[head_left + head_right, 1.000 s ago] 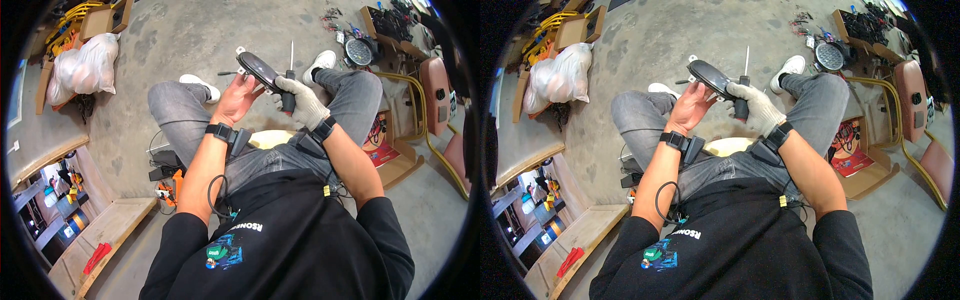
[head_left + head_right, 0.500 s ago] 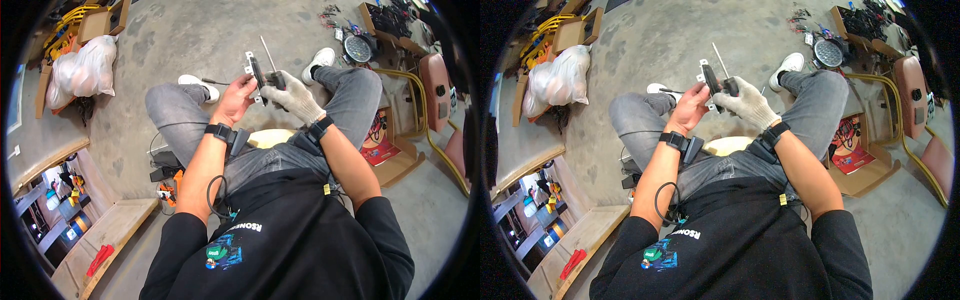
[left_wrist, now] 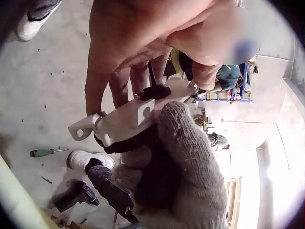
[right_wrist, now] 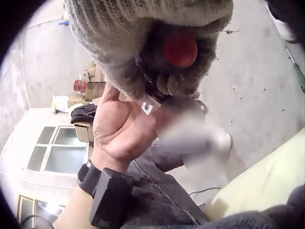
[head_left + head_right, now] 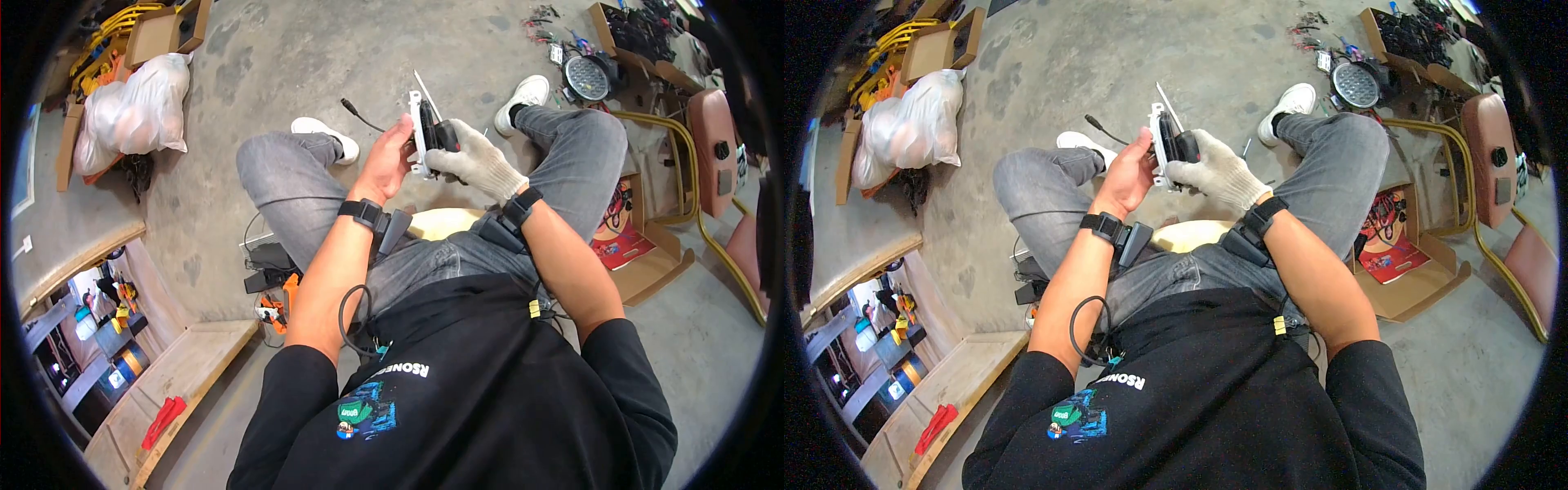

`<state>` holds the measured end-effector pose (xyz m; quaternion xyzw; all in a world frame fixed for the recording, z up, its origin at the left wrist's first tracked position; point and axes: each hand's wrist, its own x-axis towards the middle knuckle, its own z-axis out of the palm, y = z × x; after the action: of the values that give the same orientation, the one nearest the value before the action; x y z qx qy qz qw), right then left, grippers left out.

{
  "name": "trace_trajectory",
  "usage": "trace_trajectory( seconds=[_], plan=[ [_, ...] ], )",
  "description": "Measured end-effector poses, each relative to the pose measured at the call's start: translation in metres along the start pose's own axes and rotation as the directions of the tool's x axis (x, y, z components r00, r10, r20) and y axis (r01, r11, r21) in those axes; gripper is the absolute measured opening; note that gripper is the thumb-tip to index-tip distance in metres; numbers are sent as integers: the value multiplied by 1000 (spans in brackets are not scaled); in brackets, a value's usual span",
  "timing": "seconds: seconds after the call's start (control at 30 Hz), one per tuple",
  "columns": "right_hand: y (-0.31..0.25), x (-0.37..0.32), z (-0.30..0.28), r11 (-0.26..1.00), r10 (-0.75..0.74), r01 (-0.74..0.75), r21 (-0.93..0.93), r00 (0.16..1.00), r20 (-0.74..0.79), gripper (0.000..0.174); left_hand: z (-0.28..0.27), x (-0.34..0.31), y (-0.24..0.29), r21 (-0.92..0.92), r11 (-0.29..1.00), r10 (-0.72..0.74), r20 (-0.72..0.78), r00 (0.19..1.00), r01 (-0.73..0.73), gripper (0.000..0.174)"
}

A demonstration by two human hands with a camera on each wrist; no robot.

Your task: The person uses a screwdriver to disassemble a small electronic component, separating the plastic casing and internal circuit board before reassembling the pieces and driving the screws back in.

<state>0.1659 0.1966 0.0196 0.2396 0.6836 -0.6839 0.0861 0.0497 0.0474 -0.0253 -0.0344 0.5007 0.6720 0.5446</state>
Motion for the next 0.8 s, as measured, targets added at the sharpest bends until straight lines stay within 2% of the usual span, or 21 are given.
trace_trajectory(
  seconds=[0.07, 0.13, 0.3, 0.4, 0.5, 0.6, 0.67, 0.73, 0.8],
  plan=[
    [-6, -1, -6, 996, 48, -50, 70, 998, 32, 41, -1, 3, 0, -43, 999, 22, 5, 1000, -22, 53],
    [-5, 1, -13, 960, 136, -166, 224, 980, 144, 39, 2, 1, 5, -251, 967, 48, 60, 997, -32, 54],
    [-4, -1, -14, 926, 136, -186, 327, 976, 171, 35, -1, 3, 4, -275, 961, 53, 79, 995, -30, 56],
    [-2, 0, -14, 924, 96, -146, 354, 983, 154, 34, -7, 4, 2, -310, 950, 54, 84, 995, -26, 55],
    [-8, -3, -17, 910, 123, -180, 374, 978, 171, 34, -8, 1, 2, -294, 956, 47, 123, 991, -8, 51],
    [-7, -1, -22, 921, 114, -176, 348, 975, 190, 32, -7, -2, 2, -66, 997, 38, 46, 998, -35, 31],
    [0, 2, -22, 943, 108, -164, 289, 974, 200, 30, -12, 3, -2, -93, 995, 30, 30, 999, -27, 30],
    [6, 6, -22, 959, 134, -171, 224, 976, 170, 31, -11, 3, -2, -3, 998, 58, -6, 998, -58, 32],
    [8, 7, -21, 971, 158, -179, 160, 978, 138, 31, -11, 3, -2, 12, 998, 69, -23, 997, -68, 33]
  ],
)
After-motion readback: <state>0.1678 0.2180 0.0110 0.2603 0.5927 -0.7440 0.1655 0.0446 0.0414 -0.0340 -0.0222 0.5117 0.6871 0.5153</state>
